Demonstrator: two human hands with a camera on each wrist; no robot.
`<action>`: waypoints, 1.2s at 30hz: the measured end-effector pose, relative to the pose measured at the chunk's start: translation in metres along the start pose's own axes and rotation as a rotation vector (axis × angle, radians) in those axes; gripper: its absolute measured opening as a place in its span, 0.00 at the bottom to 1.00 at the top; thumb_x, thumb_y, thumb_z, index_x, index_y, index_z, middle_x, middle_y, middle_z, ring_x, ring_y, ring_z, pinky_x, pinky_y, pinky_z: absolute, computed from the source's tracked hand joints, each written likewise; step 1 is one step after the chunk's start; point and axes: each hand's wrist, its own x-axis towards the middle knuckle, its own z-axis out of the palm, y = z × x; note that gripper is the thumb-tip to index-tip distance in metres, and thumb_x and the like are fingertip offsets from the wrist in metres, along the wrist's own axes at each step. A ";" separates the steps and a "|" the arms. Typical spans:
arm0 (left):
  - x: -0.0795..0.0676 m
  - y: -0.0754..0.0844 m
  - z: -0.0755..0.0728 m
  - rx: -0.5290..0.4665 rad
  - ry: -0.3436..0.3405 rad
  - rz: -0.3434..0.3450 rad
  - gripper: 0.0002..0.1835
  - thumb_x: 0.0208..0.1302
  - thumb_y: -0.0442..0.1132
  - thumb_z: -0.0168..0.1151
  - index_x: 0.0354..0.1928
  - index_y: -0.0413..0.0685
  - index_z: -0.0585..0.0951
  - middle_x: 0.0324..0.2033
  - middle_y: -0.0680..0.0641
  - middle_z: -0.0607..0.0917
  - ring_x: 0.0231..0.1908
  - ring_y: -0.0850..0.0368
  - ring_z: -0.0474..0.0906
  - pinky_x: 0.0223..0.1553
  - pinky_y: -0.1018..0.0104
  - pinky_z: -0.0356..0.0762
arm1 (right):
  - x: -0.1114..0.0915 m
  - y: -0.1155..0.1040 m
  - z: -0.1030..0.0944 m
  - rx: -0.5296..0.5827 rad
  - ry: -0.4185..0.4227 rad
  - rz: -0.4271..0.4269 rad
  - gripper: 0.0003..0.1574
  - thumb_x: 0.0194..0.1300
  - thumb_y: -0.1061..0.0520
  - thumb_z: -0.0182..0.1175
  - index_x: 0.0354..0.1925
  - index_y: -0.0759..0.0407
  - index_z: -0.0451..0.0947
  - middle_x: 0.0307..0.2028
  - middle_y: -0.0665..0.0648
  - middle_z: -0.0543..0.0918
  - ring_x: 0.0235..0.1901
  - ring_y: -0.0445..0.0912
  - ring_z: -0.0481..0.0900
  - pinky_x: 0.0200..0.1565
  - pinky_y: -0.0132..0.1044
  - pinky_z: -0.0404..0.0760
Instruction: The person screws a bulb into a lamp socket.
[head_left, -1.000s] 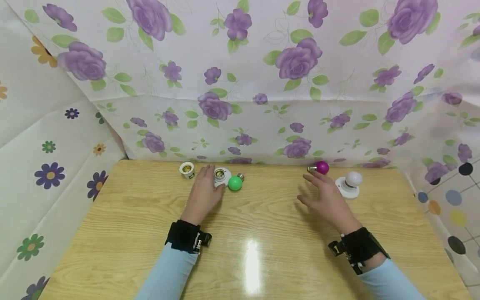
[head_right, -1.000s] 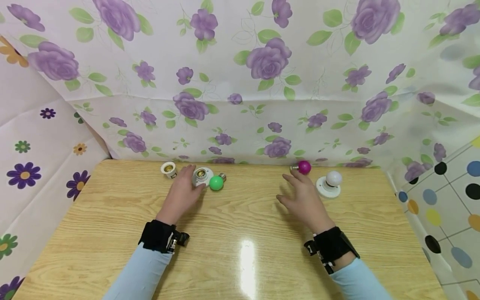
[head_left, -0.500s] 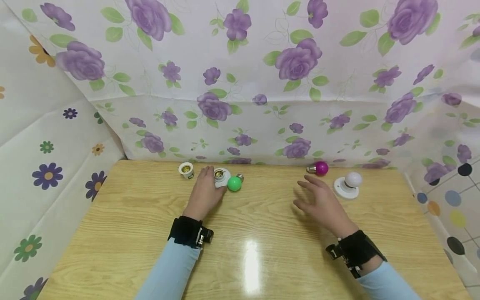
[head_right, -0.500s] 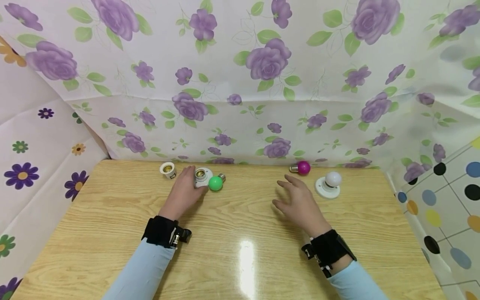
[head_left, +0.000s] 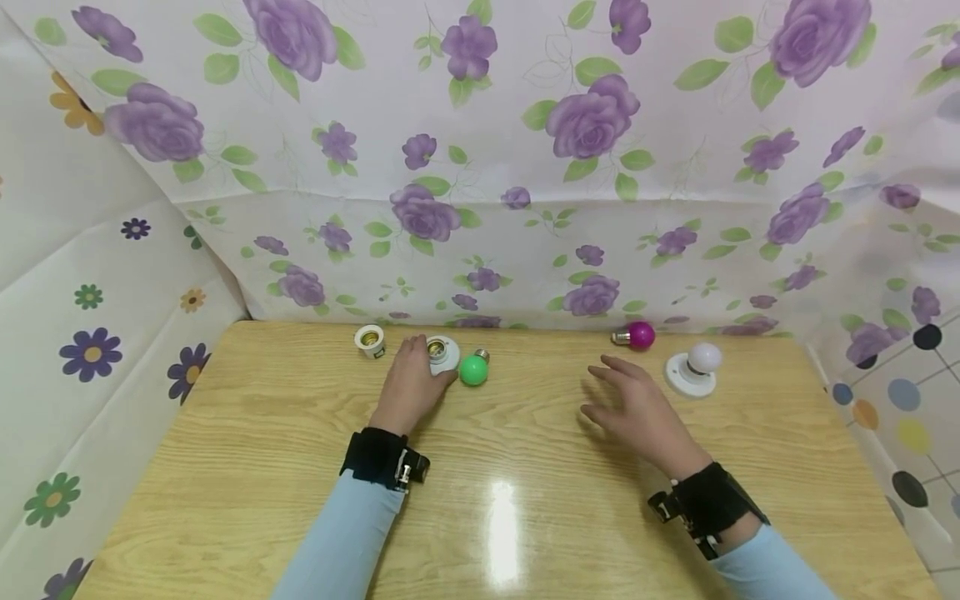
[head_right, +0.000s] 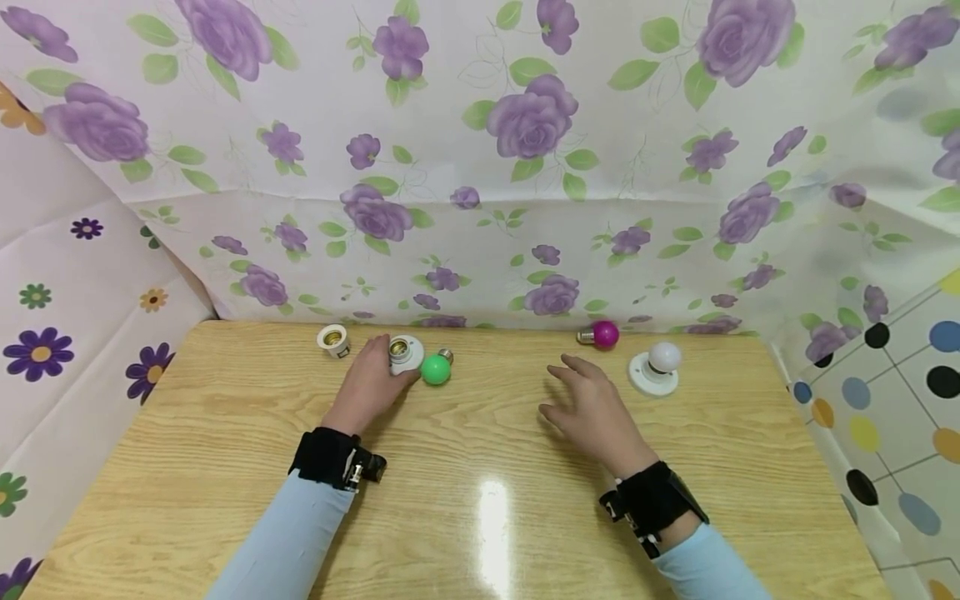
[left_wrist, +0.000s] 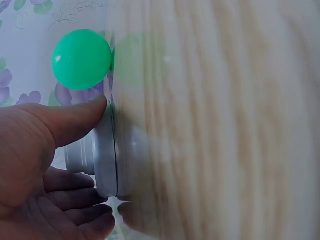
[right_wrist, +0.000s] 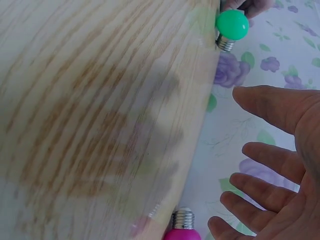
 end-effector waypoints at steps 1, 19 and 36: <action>0.000 0.000 0.000 -0.003 -0.002 -0.002 0.43 0.55 0.53 0.66 0.62 0.30 0.62 0.56 0.34 0.69 0.55 0.44 0.67 0.54 0.54 0.67 | 0.000 0.000 0.000 -0.003 0.002 -0.002 0.39 0.52 0.45 0.68 0.59 0.59 0.71 0.63 0.64 0.64 0.61 0.58 0.61 0.58 0.52 0.63; -0.009 0.003 -0.008 -0.070 0.045 -0.007 0.33 0.46 0.52 0.72 0.49 0.36 0.74 0.36 0.46 0.78 0.35 0.54 0.74 0.36 0.62 0.74 | 0.002 -0.005 -0.002 -0.008 -0.020 -0.011 0.38 0.55 0.44 0.67 0.59 0.60 0.71 0.62 0.65 0.64 0.61 0.59 0.60 0.59 0.52 0.62; -0.028 0.037 -0.025 -0.246 0.174 0.096 0.38 0.39 0.50 0.75 0.54 0.43 0.75 0.42 0.50 0.77 0.42 0.57 0.72 0.44 0.62 0.73 | 0.016 0.018 -0.012 -0.037 0.117 0.041 0.37 0.53 0.49 0.68 0.58 0.64 0.71 0.59 0.65 0.68 0.59 0.60 0.63 0.58 0.54 0.62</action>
